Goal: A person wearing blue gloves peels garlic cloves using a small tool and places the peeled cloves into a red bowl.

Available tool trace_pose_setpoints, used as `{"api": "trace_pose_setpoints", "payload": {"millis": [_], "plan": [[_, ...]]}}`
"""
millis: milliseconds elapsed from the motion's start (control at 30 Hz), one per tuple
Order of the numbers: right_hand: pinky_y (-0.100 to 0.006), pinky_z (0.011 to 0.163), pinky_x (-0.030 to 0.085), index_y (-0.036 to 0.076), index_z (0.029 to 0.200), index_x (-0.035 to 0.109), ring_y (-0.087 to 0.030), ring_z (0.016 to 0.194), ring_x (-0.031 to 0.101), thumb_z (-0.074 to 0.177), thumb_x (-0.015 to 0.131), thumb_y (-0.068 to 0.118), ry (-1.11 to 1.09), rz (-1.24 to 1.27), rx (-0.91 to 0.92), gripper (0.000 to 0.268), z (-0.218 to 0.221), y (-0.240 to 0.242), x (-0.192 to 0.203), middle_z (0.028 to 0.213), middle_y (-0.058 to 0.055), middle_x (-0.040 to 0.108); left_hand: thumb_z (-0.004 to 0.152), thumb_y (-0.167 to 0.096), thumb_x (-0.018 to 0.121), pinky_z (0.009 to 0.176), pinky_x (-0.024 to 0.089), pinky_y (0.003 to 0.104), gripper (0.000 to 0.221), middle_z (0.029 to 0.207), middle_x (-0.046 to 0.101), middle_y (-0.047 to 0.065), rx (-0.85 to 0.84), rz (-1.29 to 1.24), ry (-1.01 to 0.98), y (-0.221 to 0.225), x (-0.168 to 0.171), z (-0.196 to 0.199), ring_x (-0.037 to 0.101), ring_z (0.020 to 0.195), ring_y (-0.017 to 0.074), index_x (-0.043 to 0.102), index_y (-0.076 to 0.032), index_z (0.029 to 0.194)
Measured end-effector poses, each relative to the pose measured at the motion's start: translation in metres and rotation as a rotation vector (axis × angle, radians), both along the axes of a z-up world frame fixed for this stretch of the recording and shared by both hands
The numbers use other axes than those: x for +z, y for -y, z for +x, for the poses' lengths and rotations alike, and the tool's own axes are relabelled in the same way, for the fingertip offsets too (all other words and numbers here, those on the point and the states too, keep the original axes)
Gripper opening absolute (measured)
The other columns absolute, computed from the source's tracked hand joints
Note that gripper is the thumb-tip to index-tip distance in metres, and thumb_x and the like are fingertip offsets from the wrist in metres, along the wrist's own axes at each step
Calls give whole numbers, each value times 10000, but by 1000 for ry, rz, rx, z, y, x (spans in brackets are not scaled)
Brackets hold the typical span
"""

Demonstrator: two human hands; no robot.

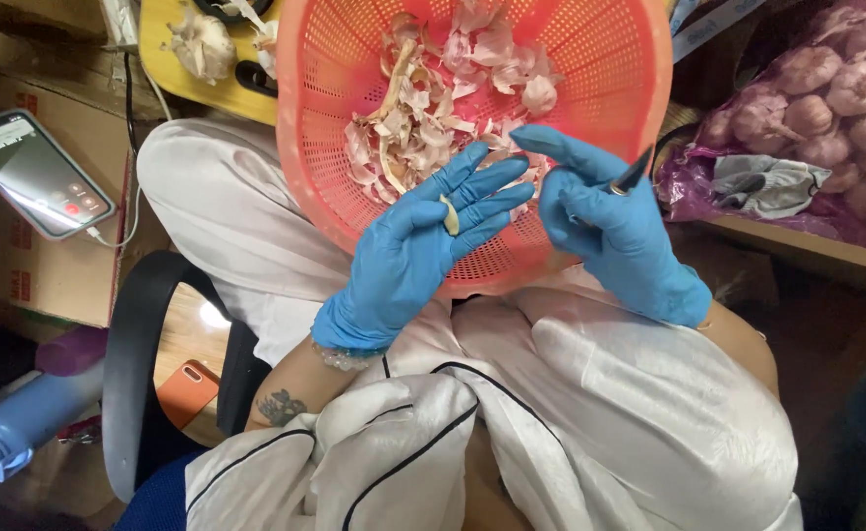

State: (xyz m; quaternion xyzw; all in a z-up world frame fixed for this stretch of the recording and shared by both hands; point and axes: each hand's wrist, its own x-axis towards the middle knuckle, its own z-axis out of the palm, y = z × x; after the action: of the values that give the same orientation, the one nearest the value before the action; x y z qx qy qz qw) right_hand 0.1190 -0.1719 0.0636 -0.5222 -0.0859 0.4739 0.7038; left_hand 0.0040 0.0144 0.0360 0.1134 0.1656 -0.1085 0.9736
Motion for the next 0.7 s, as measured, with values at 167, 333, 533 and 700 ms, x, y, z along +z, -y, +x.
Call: {"api": "trace_pose_setpoints", "payload": {"millis": [167,333,533,700], "plan": [[-229,570,407,1,1424,579,-103,552,400,988,580,179,295,-177,-86,471,-2,3,3,630,-2,448,1000,-33,431,1173,409,393,642,1626,387,237,-35,180,-41,-2,24,1,442,1475,412,253,-46,1617],[-217,714,448,37,1396,635,-83,733,524,977,609,-9,580,-297,-29,422,-8,0,7,780,2,567,940,-243,652,782,629,301,537,1224,712,243,4,601,-109,4,-1,-6,755,1029,357,520,-28,1414],[-225,833,574,244,1431,592,-105,894,581,923,834,116,879,-183,267,577,-4,3,-8,1039,21,666,648,87,833,602,623,295,288,753,689,61,-43,988,-324,19,-14,0,655,647,149,684,-42,859],[-246,718,477,439,1409,576,-95,768,450,961,733,114,928,-214,396,576,0,19,-26,949,114,628,599,142,744,518,549,308,261,631,666,149,-207,1047,-368,19,0,6,594,531,170,575,-15,720]]}}
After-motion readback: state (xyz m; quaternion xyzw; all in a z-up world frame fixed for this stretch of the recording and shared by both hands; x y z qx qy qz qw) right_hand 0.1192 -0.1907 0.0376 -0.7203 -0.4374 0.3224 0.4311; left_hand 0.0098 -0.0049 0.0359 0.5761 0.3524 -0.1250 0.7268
